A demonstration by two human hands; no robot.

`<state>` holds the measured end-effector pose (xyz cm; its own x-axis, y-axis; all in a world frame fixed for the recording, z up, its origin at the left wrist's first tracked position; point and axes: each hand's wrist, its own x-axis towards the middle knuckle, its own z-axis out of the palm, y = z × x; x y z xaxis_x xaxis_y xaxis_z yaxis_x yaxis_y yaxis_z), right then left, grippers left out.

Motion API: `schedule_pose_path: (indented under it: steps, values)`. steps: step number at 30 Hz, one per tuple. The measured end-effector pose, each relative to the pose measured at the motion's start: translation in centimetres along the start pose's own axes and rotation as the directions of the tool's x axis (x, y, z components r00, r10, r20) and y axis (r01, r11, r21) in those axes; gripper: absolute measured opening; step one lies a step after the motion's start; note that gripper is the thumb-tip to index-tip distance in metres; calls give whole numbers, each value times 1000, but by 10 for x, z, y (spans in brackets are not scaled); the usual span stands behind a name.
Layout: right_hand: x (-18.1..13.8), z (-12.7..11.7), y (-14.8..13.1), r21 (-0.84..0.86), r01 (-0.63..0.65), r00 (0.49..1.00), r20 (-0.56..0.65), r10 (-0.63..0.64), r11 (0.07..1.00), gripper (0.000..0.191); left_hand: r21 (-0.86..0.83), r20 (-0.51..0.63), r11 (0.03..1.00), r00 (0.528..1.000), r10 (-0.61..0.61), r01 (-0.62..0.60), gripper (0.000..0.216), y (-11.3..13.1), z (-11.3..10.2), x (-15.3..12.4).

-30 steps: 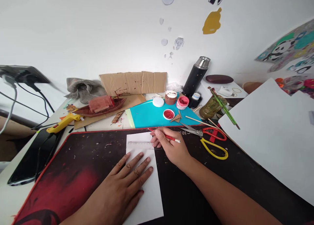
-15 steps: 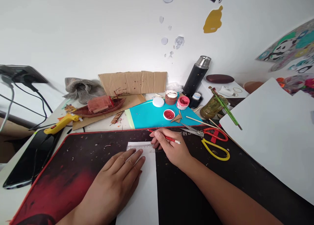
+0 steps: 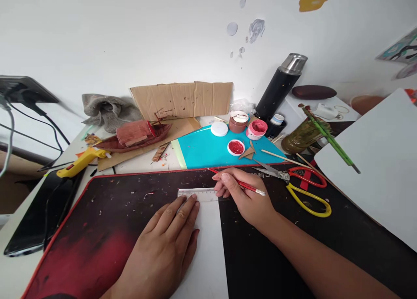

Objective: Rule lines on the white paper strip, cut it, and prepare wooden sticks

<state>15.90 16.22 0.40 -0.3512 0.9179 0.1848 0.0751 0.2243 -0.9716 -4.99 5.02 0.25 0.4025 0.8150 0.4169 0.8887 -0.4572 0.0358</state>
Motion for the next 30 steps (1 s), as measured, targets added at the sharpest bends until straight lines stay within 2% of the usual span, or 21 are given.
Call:
schedule_pose_path:
  steps: [30]
  values:
    - [2, 1, -6, -40, -29, 999, -18, 29, 999, 37, -14, 38, 1000, 999, 24, -23, 39, -3, -3, 6]
